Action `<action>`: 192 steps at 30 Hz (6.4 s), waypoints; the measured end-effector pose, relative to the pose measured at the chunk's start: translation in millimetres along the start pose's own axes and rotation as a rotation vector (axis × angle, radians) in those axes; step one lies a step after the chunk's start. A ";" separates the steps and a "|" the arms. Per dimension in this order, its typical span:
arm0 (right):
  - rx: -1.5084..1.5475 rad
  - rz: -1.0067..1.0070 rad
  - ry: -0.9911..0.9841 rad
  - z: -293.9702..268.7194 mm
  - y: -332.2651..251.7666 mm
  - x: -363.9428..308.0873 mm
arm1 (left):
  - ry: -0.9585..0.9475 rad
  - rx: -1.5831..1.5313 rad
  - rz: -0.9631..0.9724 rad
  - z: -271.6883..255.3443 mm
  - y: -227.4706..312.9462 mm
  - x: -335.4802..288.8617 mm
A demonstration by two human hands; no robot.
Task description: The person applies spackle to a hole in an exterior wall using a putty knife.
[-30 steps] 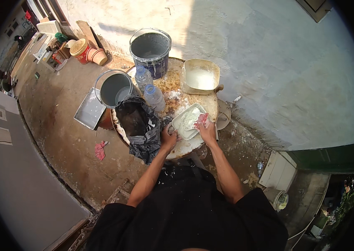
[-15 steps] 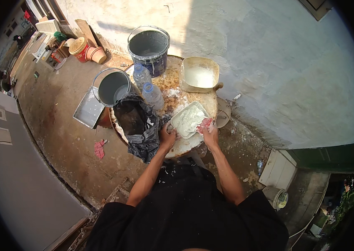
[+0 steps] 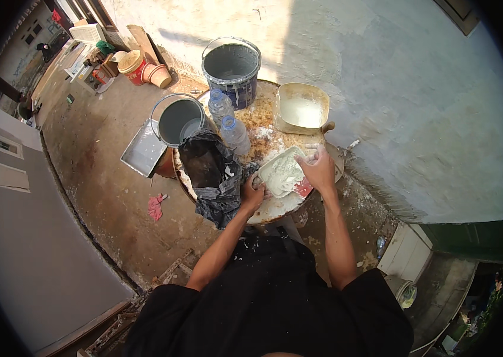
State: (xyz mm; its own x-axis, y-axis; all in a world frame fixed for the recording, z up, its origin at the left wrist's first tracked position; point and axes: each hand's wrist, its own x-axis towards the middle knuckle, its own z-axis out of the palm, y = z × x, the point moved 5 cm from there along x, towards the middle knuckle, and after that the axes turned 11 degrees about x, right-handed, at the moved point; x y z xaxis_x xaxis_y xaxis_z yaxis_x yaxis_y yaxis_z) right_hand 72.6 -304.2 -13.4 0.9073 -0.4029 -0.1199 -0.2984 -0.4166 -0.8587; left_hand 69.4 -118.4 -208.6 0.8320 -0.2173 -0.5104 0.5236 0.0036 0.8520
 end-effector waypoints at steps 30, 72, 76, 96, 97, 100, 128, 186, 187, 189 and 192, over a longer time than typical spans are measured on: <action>-0.472 -0.211 -0.116 -96.1 20.3 -36.7 | -0.020 0.039 0.012 5.0 1.7 -6.2; -0.666 0.085 -0.472 -39.1 81.1 -51.4 | -0.005 0.020 -0.007 6.2 2.7 -6.8; -0.651 0.072 -0.430 -40.9 80.4 -45.8 | -0.007 0.037 0.018 4.8 -1.5 -3.5; 0.109 -0.566 -0.051 53.4 -68.8 75.5 | -0.006 0.009 0.040 5.9 -3.4 -2.8; 0.119 -0.559 -0.050 66.0 -62.0 81.7 | -0.021 -0.004 0.037 8.1 -2.3 -4.0; 0.154 -0.525 -0.062 99.6 -49.5 91.1 | 0.001 0.009 0.010 5.5 -1.4 -4.7; -0.108 0.303 0.181 -29.2 99.3 -39.6 | -0.023 -0.010 -0.028 6.0 -0.9 -2.6; 0.429 0.173 -0.244 50.6 137.2 8.1 | 0.022 0.060 0.005 6.8 5.8 -0.8; 0.430 0.175 -0.241 51.5 140.6 7.5 | 0.019 0.062 0.004 6.6 6.0 -2.0; 0.385 0.044 -0.308 51.9 137.5 8.9 | -0.001 0.041 -0.003 8.7 7.1 -1.4; 0.266 0.122 -0.412 48.9 136.2 8.1 | 0.005 0.041 0.015 6.0 4.2 0.4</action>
State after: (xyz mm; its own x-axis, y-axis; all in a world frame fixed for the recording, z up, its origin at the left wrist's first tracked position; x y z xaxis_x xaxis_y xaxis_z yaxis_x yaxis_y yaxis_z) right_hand 53.8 -324.3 -155.7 0.9280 -0.0586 -0.3678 -0.3725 -0.1430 -0.9170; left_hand 70.7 -124.3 -204.5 0.8408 -0.2129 -0.4977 0.5028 -0.0334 0.8638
